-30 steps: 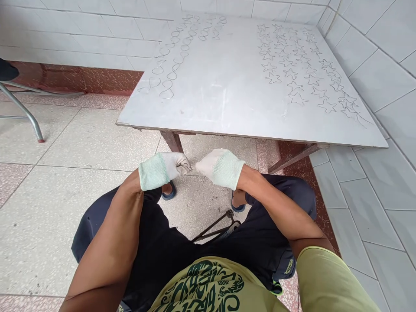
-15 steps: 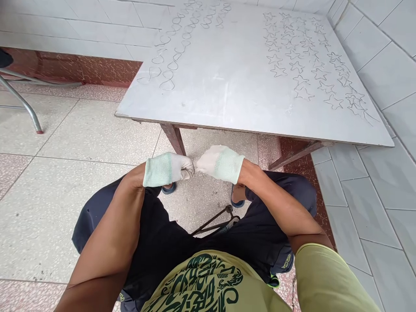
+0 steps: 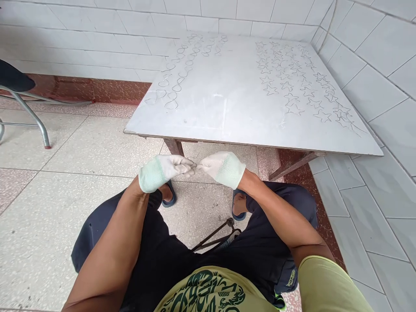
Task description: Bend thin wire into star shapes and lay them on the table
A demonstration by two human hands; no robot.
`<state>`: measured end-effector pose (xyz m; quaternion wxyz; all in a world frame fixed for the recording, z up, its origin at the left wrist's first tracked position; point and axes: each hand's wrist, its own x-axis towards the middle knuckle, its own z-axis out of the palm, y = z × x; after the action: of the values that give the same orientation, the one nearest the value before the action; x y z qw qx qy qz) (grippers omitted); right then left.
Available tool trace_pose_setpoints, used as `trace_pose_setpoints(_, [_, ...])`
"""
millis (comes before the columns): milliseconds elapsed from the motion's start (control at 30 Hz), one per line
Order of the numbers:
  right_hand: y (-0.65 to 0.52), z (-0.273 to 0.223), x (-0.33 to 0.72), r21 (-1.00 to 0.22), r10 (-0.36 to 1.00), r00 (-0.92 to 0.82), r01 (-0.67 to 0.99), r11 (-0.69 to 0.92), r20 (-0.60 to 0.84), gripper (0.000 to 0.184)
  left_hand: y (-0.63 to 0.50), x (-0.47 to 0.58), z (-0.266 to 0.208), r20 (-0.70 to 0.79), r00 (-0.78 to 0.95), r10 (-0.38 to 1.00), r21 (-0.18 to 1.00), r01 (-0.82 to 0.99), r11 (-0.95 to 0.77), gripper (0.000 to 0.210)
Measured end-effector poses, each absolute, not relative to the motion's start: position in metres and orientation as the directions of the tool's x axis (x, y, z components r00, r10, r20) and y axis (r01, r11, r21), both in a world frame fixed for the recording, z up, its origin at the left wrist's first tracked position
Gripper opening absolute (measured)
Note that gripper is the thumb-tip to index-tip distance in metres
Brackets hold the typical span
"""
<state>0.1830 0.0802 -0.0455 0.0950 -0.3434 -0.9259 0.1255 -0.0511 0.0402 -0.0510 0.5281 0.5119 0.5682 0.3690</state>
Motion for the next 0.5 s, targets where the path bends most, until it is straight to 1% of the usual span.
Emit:
trace_pose_setpoints(33, [0.078,-0.045,0.181,-0.328,0.680,-0.728,0.624,0.709,0.087,0.038,0.041,-0.050,-0.055,-0.239,0.168,0.956,0.960,0.188,0.207,0.026])
trace_pose_setpoints(100, [0.074,-0.042,0.177,-0.405,0.720,-0.691,0.641,0.652,0.066,0.039,0.044,-0.051,-0.061,-0.255,0.238,0.937,0.956,0.206,0.208,0.025])
trace_pose_setpoints(167, [0.072,-0.038,0.177,-0.502,0.764,-0.645,0.654,0.566,0.021,0.037,0.045,-0.052,-0.064,-0.260,0.236,0.936,0.951,0.229,0.206,0.024])
trace_pose_setpoints(233, [0.075,-0.033,0.180,-0.602,0.825,-0.565,0.665,0.443,-0.017,0.033,0.045,-0.053,-0.065,-0.289,0.238,0.927,0.936,0.272,0.222,0.024])
trace_pose_setpoints(300, [0.081,-0.030,0.183,-0.681,0.885,-0.466,0.651,0.334,-0.011,0.030,0.044,-0.054,-0.065,-0.317,0.255,0.913,0.909,0.356,0.217,0.021])
trace_pose_setpoints(333, [0.083,-0.028,0.184,-0.709,0.900,-0.435,0.636,0.304,-0.004,0.029,0.043,-0.054,-0.065,-0.327,0.271,0.905,0.893,0.403,0.201,0.019])
trace_pose_setpoints(400, [0.084,-0.026,0.183,-0.738,0.887,-0.462,0.602,0.306,-0.009,0.025,0.041,-0.052,-0.067,-0.327,0.282,0.902,0.874,0.453,0.176,0.017])
trace_pose_setpoints(500, [0.080,-0.024,0.177,-0.752,0.814,-0.577,0.565,0.340,-0.065,0.020,0.039,-0.048,-0.072,-0.306,0.192,0.932,0.887,0.413,0.207,0.016])
